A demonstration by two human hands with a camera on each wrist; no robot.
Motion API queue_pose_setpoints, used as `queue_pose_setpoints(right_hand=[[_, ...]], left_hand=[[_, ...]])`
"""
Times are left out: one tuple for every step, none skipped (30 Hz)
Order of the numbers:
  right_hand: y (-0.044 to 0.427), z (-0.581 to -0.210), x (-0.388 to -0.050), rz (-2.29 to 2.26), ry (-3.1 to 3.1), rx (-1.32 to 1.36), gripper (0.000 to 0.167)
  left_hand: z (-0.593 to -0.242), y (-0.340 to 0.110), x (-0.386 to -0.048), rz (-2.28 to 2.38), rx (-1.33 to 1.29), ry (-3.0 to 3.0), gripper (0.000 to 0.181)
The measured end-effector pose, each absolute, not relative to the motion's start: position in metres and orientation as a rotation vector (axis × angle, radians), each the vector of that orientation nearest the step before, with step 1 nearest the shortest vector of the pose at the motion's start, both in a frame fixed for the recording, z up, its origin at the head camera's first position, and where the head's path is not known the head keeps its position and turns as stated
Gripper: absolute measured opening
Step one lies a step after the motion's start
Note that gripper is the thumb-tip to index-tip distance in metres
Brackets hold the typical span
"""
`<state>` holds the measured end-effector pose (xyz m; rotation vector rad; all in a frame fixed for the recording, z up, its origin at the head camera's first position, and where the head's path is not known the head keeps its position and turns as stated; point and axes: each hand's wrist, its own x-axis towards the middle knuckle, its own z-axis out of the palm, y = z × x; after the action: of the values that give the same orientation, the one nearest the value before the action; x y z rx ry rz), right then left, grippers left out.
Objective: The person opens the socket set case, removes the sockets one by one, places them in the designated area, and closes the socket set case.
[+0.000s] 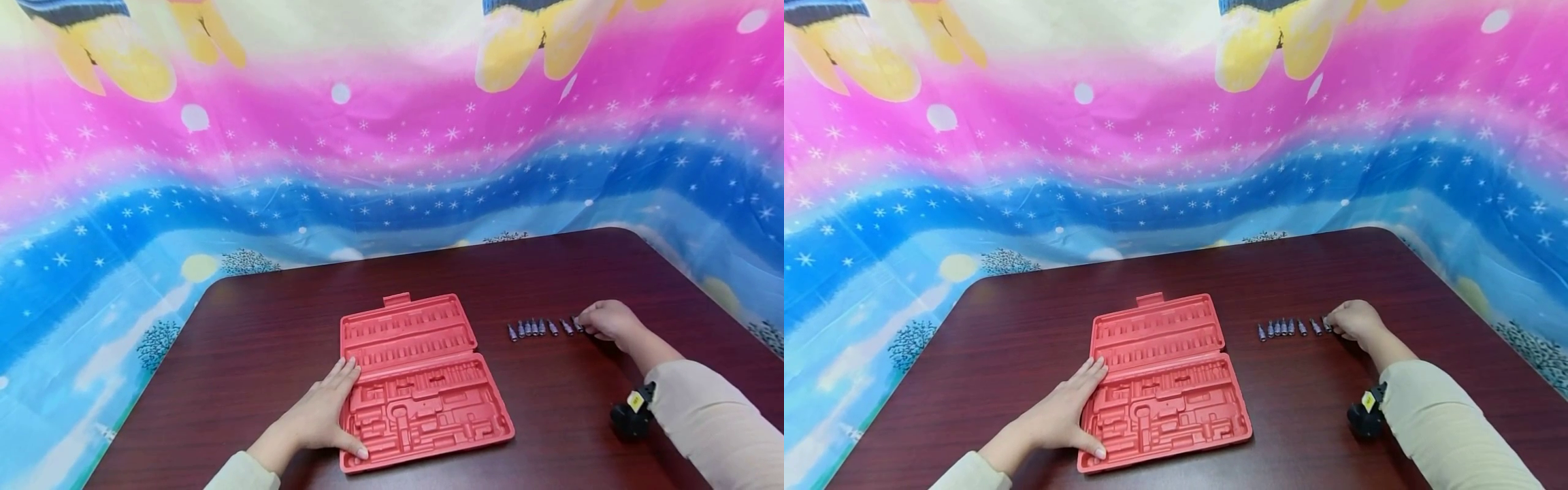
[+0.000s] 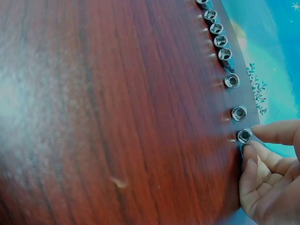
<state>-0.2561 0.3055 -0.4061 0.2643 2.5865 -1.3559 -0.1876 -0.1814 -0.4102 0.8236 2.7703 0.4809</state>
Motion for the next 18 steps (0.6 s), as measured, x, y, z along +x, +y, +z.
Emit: queue_pose_setpoints(right_hand=[[0.306, -0.406, -0.256, -1.349, 2.583, 0.264, 0.028], [0.306, -0.406, -0.256, -1.345, 2.58, 0.263, 0.029], [0.306, -0.405, -0.255, -1.342, 2.575, 0.263, 0.031], [0.306, -0.405, -0.255, -1.342, 2.573, 0.261, 0.032], [0.306, -0.406, -0.255, -1.341, 2.571, 0.257, 0.033], [0.306, -0.406, -0.255, -1.34, 2.57, 0.254, 0.034], [0.306, -0.405, -0.255, -1.341, 2.571, 0.247, 0.035], [0.307, -0.405, -0.254, -1.342, 2.574, 0.239, 0.035], [0.307, -0.405, -0.254, -1.342, 2.579, 0.234, 0.036], [0.307, -0.405, -0.254, -1.343, 2.585, 0.227, 0.035], [0.306, -0.404, -0.254, -1.347, 2.594, 0.217, 0.035], [0.305, -0.402, -0.254, -1.353, 2.603, 0.208, 0.035], [0.304, -0.4, -0.254, -1.362, 2.611, 0.198, 0.035], [0.301, -0.398, -0.254, -1.371, 2.622, 0.189, 0.036], [0.299, -0.395, -0.255, -1.38, 2.632, 0.179, 0.036], [0.295, -0.392, -0.255, -1.389, 2.642, 0.164, 0.036], [0.291, -0.389, -0.256, -1.399, 2.65, 0.146, 0.038], [0.286, -0.386, -0.257, -1.407, 2.655, 0.132, 0.038]], left_hand=[[-0.41, -0.182, -0.188, 0.482, 0.823, 2.769, 0.121], [-0.411, -0.182, -0.188, 0.484, 0.823, 2.77, 0.121], [-0.411, -0.182, -0.187, 0.484, 0.824, 2.77, 0.121], [-0.411, -0.182, -0.188, 0.481, 0.819, 2.767, 0.121], [-0.41, -0.182, -0.188, 0.479, 0.818, 2.765, 0.121], [-0.41, -0.182, -0.188, 0.477, 0.818, 2.763, 0.121], [-0.41, -0.182, -0.188, 0.472, 0.817, 2.762, 0.122], [-0.41, -0.182, -0.188, 0.466, 0.818, 2.762, 0.122], [-0.41, -0.182, -0.189, 0.461, 0.817, 2.761, 0.122], [-0.41, -0.181, -0.188, 0.457, 0.815, 2.759, 0.122], [-0.41, -0.181, -0.188, 0.452, 0.814, 2.759, 0.122], [-0.41, -0.181, -0.188, 0.449, 0.811, 2.758, 0.122], [-0.41, -0.181, -0.188, 0.446, 0.809, 2.756, 0.122], [-0.41, -0.181, -0.188, 0.442, 0.811, 2.756, 0.122], [-0.41, -0.181, -0.187, 0.443, 0.81, 2.755, 0.122], [-0.41, -0.181, -0.187, 0.44, 0.81, 2.755, 0.122], [-0.41, -0.181, -0.187, 0.435, 0.811, 2.757, 0.122], [-0.41, -0.181, -0.187, 0.429, 0.813, 2.761, 0.122]])
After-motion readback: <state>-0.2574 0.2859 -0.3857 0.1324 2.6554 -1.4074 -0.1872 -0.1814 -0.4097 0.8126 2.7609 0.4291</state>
